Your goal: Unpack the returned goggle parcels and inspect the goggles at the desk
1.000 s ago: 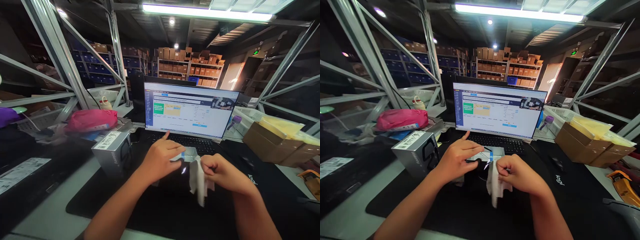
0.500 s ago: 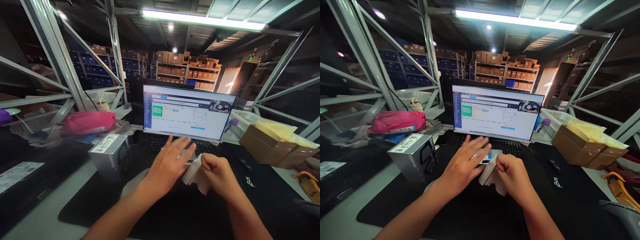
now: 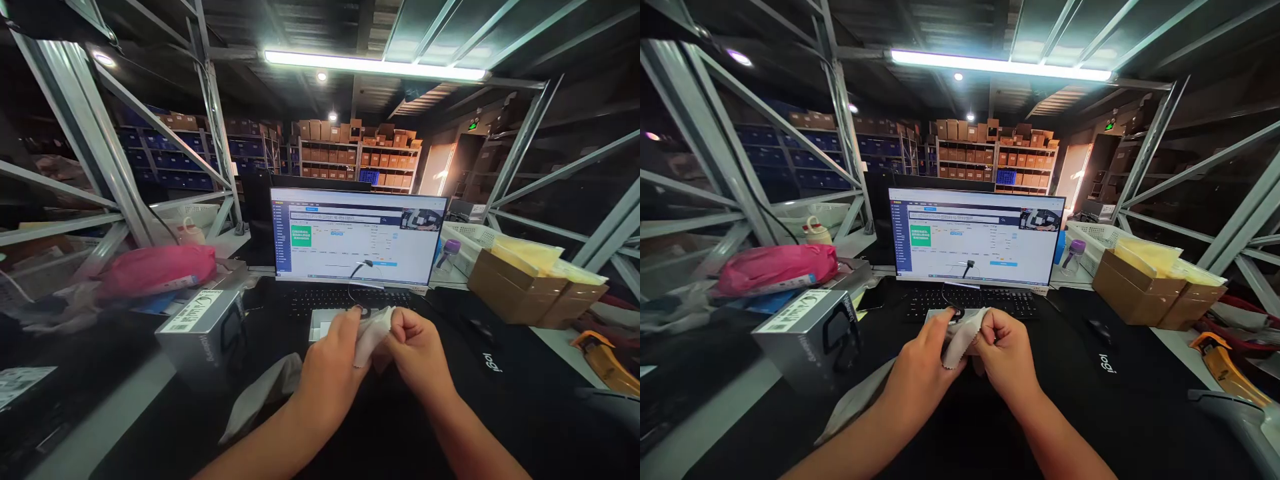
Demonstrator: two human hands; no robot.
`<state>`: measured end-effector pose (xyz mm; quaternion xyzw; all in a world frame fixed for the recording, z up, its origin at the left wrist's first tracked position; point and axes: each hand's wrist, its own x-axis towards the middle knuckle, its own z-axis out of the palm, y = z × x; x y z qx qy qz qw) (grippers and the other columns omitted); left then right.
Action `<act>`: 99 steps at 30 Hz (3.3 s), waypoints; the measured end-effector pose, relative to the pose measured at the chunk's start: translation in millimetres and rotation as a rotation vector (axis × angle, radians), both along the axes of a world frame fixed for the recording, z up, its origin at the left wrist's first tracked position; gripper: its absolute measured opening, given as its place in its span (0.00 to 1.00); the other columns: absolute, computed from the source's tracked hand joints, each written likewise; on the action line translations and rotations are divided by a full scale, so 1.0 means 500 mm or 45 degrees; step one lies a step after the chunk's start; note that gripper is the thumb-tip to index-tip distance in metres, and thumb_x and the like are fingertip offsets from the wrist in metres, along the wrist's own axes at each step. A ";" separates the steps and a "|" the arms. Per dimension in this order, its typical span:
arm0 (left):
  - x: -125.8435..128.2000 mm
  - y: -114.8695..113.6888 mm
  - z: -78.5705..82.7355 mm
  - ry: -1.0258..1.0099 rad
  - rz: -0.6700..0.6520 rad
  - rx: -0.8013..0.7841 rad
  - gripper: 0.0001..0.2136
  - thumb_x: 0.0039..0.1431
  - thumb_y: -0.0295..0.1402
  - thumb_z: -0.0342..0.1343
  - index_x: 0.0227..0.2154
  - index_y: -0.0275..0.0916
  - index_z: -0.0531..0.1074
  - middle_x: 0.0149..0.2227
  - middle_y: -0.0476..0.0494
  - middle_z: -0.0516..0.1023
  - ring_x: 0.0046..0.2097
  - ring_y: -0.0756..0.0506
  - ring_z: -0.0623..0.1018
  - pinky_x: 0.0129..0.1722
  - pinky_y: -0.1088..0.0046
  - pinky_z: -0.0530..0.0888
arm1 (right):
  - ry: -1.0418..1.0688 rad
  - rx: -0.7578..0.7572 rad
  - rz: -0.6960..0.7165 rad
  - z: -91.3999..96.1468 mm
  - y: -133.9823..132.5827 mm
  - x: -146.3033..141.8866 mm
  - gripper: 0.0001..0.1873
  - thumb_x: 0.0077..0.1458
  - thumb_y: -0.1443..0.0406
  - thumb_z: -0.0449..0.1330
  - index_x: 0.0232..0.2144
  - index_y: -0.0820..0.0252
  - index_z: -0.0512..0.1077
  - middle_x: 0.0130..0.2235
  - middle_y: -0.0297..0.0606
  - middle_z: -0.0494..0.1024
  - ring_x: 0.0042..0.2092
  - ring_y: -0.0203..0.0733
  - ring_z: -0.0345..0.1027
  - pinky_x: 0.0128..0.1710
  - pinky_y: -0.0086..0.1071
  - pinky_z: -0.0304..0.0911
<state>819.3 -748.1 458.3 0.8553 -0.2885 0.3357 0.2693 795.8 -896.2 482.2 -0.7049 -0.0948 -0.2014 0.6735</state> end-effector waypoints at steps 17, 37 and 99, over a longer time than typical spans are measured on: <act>0.014 0.026 0.038 0.063 -0.211 0.091 0.24 0.44 0.20 0.63 0.45 0.45 0.69 0.66 0.37 0.58 0.56 0.35 0.76 0.40 0.61 0.83 | -0.067 -0.004 -0.127 0.004 -0.011 0.013 0.22 0.43 0.64 0.64 0.16 0.55 0.50 0.17 0.24 0.54 0.21 0.30 0.46 0.21 0.26 0.45; 0.026 0.019 0.025 0.249 -0.469 0.271 0.27 0.51 0.16 0.56 0.51 0.47 0.66 0.66 0.42 0.64 0.44 0.43 0.83 0.41 0.67 0.82 | -0.190 0.076 -0.482 0.015 -0.059 0.032 0.20 0.48 0.66 0.58 0.19 0.54 0.47 0.20 0.24 0.48 0.23 0.31 0.39 0.20 0.27 0.41; 0.048 -0.015 -0.034 -0.809 -0.293 -0.055 0.06 0.63 0.27 0.56 0.42 0.35 0.74 0.42 0.36 0.83 0.43 0.43 0.83 0.42 0.72 0.80 | 0.031 1.060 0.006 0.026 0.000 0.028 0.30 0.34 0.63 0.73 0.20 0.55 0.50 0.21 0.25 0.57 0.23 0.31 0.49 0.22 0.26 0.52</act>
